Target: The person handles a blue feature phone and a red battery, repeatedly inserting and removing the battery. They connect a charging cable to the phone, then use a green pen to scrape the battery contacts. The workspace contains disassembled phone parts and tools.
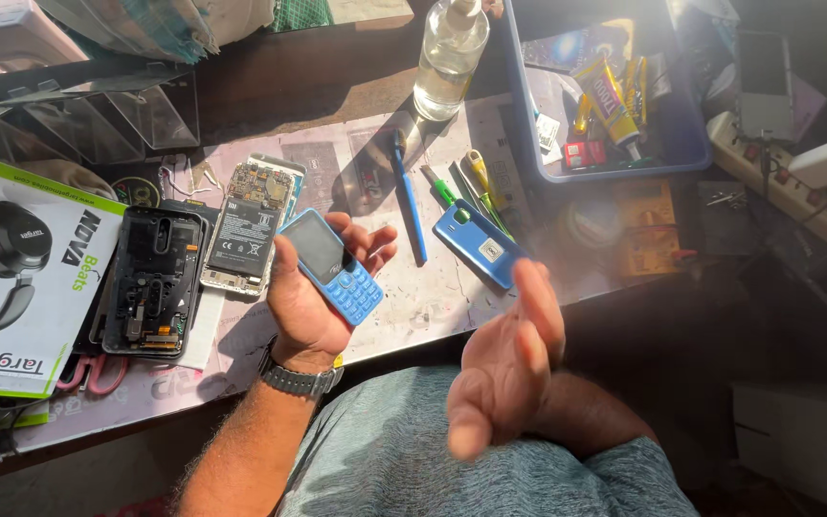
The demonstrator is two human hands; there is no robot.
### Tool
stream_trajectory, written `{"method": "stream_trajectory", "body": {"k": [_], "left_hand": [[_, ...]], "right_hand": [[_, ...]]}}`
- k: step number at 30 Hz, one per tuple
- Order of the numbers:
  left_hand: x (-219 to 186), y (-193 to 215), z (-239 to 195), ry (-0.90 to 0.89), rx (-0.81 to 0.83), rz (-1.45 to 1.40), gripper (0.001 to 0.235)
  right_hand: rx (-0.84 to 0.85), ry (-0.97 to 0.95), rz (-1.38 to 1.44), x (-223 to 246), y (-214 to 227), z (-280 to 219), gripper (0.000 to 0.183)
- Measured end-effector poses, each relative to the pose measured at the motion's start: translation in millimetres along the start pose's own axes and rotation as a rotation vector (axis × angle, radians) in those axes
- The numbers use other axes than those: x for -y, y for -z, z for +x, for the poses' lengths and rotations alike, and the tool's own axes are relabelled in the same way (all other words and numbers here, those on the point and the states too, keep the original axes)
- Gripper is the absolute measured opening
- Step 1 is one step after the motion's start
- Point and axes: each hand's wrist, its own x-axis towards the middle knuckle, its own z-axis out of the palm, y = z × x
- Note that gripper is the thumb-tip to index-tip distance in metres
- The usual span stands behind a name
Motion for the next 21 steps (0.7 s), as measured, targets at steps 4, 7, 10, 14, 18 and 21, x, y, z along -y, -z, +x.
{"method": "stream_trajectory", "body": {"k": [4,7,10,14,18,21], "left_hand": [[7,-25,-7,0.166,-0.025,-0.046,0.090],[-1,-34,3,0.175,-0.017,-0.026,0.096],[0,-31,-7,0.165,-0.100,-0.031,0.100],[9,-24,-13,0.210,-0.292,-0.066,0.108],[3,-16,-1,0.392,-0.255,0.056,0.092],[7,-10,-1,0.346,-0.305,0.148,0.067]], "right_hand": [[0.908,-0.301,0.048,18,-8,-8,0.107],[0.571,-0.287,0.110,24,-2,-11,0.106],[-0.305,-0.059,0.013,25,-11,-25,0.101],[0.767,-0.439,0.156,16,-3,-73,0.103],[0.701,-0.482,0.187,19,16,-104,0.104],[0.660,-0.445,0.197,14,38,-89,0.097]]}}
